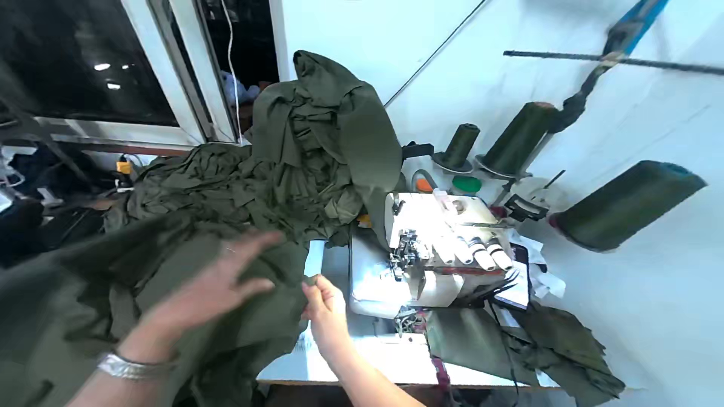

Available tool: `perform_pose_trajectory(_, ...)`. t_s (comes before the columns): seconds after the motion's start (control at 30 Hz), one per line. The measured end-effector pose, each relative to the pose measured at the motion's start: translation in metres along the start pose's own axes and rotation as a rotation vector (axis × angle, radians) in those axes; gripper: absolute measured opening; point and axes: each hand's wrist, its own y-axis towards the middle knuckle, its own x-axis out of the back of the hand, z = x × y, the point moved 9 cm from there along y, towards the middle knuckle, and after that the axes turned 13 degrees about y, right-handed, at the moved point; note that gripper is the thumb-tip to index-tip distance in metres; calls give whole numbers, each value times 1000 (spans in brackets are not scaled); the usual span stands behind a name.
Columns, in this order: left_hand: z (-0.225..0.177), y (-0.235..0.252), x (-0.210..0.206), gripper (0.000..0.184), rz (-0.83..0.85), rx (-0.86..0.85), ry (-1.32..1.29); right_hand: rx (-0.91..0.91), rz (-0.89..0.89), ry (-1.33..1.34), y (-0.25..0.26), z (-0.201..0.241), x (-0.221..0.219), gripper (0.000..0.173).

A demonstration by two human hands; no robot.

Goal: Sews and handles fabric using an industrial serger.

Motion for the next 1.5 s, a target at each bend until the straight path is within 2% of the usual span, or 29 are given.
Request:
perform_pose_trajectory(0.03,-15,5,-34,53,74,-84,-83,7,-10,-11,0,-4,-1,24)
perform_pose_trajectory(0.1,-23,10,-73,23,140,-133,-235,-10,-17,9,-4,-16,1,19)
perform_pose_trajectory(0.17,-16,12,-83,15,136,-107,-332,-61,72,22,-14,-32,-3,32)
perform_pose_trajectory(0.23,-8,16,-84,10,116,-38,-352,-61,141,-143,-25,-39,-6,32)
perform_pose_trajectory(0.33,3,26,-101,10,118,96,-250,-57,162,-553,-29,-38,-3,31)
perform_pose_trajectory(0.43,15,38,-133,9,208,179,-176,-184,150,-793,-21,-43,7,38)
perform_pose_trajectory(0.53,17,43,-151,7,265,269,-192,-254,140,-798,-19,-52,16,41)
perform_pose_trajectory(0.73,21,46,-165,13,383,369,-122,-180,126,-844,-20,-55,18,41)
perform_pose_trajectory(0.8,19,45,-167,12,404,373,-89,-169,125,-873,-19,-54,17,39)
perform_pose_trajectory(0.87,14,43,-167,12,379,294,-32,-172,113,-900,-19,-54,18,32)
perform_pose_trajectory(0.97,14,34,-151,7,133,58,-89,-156,128,-896,-19,-56,13,28)
perform_pose_trajectory(1.0,18,29,-139,9,79,37,-169,-139,150,-832,-18,-55,10,26)
perform_pose_trajectory(1.1,31,14,-86,9,-41,49,-425,-14,216,-454,-7,-45,-6,19)
perform_pose_trajectory(1.23,34,1,-15,14,-190,49,-481,-143,290,-60,3,-41,-31,20)
perform_pose_trajectory(1.37,28,-4,22,12,-253,115,-446,-265,302,113,-5,-49,-42,22)
perform_pose_trajectory(1.5,26,-9,28,12,-283,165,-420,-311,264,139,-18,-54,-40,12)
